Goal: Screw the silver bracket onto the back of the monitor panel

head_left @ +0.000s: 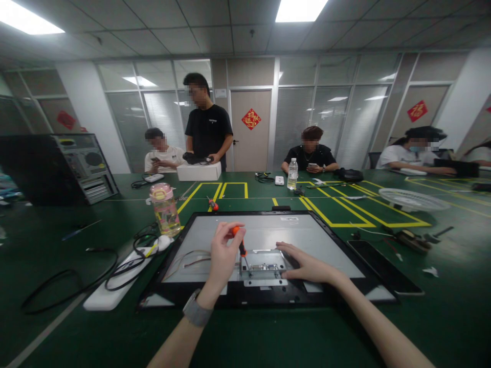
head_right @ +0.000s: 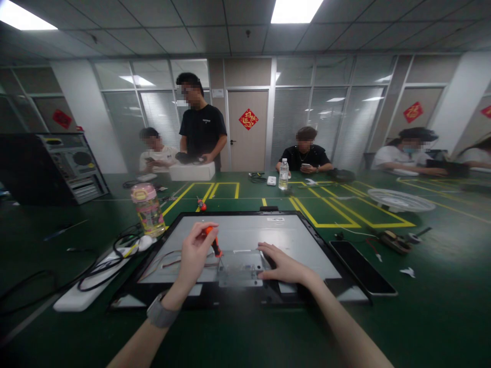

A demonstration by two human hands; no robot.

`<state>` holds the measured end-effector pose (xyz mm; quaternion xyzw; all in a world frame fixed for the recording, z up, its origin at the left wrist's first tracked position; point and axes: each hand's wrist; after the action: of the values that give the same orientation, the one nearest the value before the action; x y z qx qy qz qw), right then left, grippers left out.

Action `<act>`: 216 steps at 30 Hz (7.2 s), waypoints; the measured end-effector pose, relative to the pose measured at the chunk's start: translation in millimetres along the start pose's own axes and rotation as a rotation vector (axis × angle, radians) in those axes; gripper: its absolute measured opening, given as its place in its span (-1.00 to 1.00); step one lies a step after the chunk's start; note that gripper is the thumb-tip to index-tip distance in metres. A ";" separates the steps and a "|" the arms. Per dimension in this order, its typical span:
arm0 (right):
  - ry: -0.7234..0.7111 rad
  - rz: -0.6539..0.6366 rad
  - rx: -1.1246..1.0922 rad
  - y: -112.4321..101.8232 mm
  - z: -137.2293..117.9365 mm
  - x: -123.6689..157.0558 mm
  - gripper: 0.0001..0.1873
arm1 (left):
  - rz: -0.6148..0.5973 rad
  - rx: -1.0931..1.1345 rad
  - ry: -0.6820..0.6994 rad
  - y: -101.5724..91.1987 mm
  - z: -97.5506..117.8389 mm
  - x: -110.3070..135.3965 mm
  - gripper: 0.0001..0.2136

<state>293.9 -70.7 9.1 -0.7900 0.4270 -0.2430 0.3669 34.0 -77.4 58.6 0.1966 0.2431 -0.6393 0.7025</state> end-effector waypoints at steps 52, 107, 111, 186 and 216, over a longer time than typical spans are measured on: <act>0.017 -0.003 -0.009 0.8 -2.2 0.7 -0.08 | -0.065 0.055 0.016 2.4 2.7 5.5 -0.77; -0.014 0.045 0.019 0.1 -3.9 1.4 -0.16 | 0.001 -0.098 0.095 1.9 2.8 4.9 -0.80; -0.012 0.038 0.018 -0.3 -3.1 1.2 -0.16 | 0.042 -0.109 0.112 1.1 1.9 4.7 -0.82; -0.005 0.036 0.033 -0.6 -3.8 1.4 -0.13 | -0.025 -0.240 0.153 1.0 2.6 5.4 -0.78; -0.022 0.032 0.026 0.6 0.4 0.7 -0.13 | -0.315 0.146 -0.016 -3.2 4.5 2.8 -0.67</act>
<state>294.3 -71.3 8.5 -0.7807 0.4323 -0.2341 0.3858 31.4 -82.6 60.6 0.2013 0.2183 -0.7589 0.5796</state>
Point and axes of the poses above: each hand's wrist, its own x-axis away from the middle knuckle, its own y-axis out of the palm, z = x × y, and after that the axes turned 3 degrees about -z, right-handed
